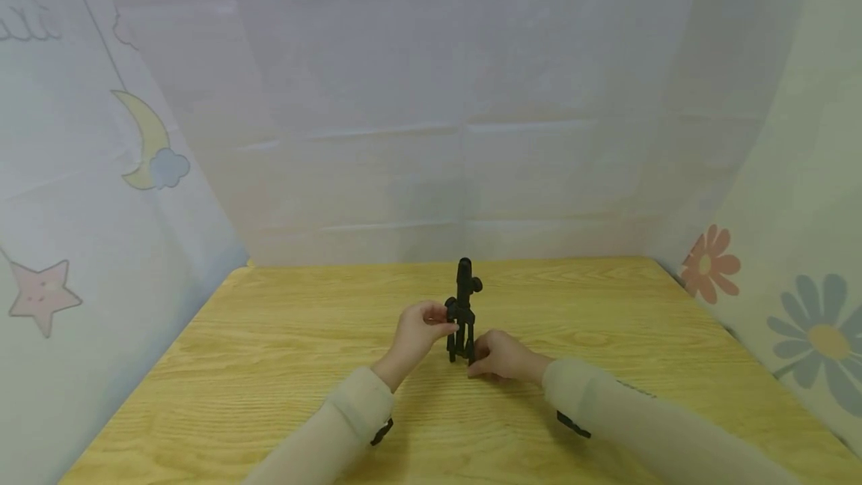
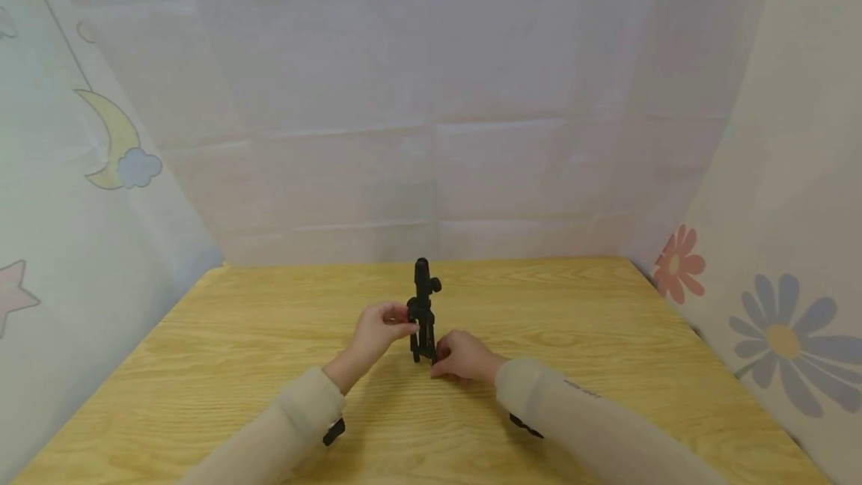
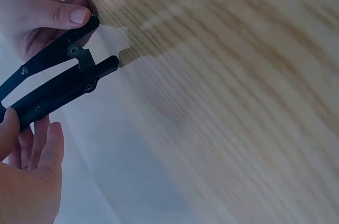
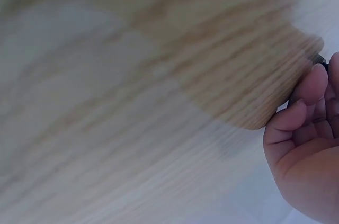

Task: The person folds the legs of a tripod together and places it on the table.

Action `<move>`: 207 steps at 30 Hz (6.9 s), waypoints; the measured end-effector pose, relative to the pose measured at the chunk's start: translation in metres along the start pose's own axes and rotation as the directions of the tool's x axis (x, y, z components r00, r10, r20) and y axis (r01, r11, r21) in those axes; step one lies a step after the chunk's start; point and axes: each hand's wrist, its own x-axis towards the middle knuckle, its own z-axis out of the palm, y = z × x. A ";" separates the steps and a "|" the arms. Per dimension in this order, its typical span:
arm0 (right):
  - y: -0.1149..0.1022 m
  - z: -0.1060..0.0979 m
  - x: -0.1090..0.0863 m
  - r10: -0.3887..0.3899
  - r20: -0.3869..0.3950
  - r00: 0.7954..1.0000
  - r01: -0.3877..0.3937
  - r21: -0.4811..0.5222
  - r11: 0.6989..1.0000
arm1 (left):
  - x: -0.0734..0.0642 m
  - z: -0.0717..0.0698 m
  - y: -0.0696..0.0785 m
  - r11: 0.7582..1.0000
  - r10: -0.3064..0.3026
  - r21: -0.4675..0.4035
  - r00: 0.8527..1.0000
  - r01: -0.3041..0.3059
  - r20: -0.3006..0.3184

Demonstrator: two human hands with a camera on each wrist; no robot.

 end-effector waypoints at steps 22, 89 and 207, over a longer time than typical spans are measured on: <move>0.007 -0.001 0.013 -0.023 0.042 0.999 0.022 0.020 1.000 | 0.008 -0.008 -0.011 0.999 0.028 -0.028 0.994 -0.026 0.109; 0.002 -0.006 0.014 -0.034 -0.048 0.998 0.043 0.197 0.979 | 0.002 -0.026 0.047 0.965 0.114 0.227 0.989 -0.132 0.092; 0.036 -0.059 -0.008 0.113 -0.185 0.976 -0.118 -0.015 0.993 | 0.009 -0.040 -0.024 0.885 -0.119 0.465 0.977 0.024 0.177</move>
